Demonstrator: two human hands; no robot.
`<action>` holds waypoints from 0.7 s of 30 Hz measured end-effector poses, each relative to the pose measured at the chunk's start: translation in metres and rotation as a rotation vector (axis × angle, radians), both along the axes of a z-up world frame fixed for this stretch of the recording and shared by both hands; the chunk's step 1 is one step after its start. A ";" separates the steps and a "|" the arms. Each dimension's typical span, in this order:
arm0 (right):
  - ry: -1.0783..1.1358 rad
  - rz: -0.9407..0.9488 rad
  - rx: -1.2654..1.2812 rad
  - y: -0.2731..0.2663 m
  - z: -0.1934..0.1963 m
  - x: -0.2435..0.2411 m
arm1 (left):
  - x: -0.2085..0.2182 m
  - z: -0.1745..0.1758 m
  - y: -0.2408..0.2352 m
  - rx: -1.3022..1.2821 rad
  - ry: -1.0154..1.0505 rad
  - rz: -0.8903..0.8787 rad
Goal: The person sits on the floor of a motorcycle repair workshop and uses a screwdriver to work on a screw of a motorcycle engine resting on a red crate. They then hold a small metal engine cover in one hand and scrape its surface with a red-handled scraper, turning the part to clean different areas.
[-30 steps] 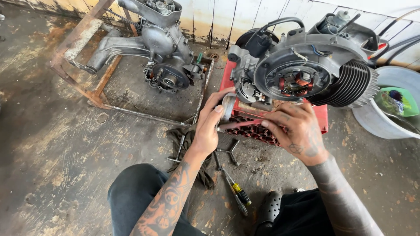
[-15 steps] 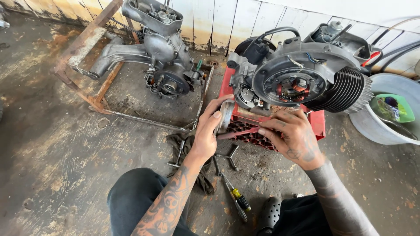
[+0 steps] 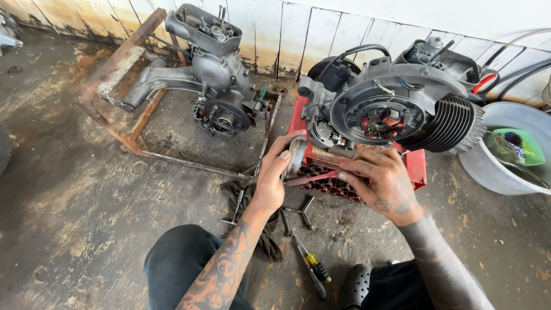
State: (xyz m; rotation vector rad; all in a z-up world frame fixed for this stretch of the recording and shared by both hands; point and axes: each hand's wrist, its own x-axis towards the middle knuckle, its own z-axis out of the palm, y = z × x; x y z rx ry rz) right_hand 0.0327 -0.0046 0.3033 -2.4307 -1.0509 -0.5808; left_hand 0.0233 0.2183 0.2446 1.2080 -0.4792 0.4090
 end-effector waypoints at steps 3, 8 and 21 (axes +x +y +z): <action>-0.023 0.003 0.006 0.002 0.009 -0.001 | 0.000 0.002 0.000 -0.026 0.007 -0.020; -0.023 -0.008 -0.001 -0.004 -0.007 0.004 | -0.002 0.000 0.001 -0.032 0.016 -0.025; -0.067 -0.040 -0.008 -0.011 -0.008 0.014 | 0.012 -0.020 0.003 -0.166 0.121 -0.162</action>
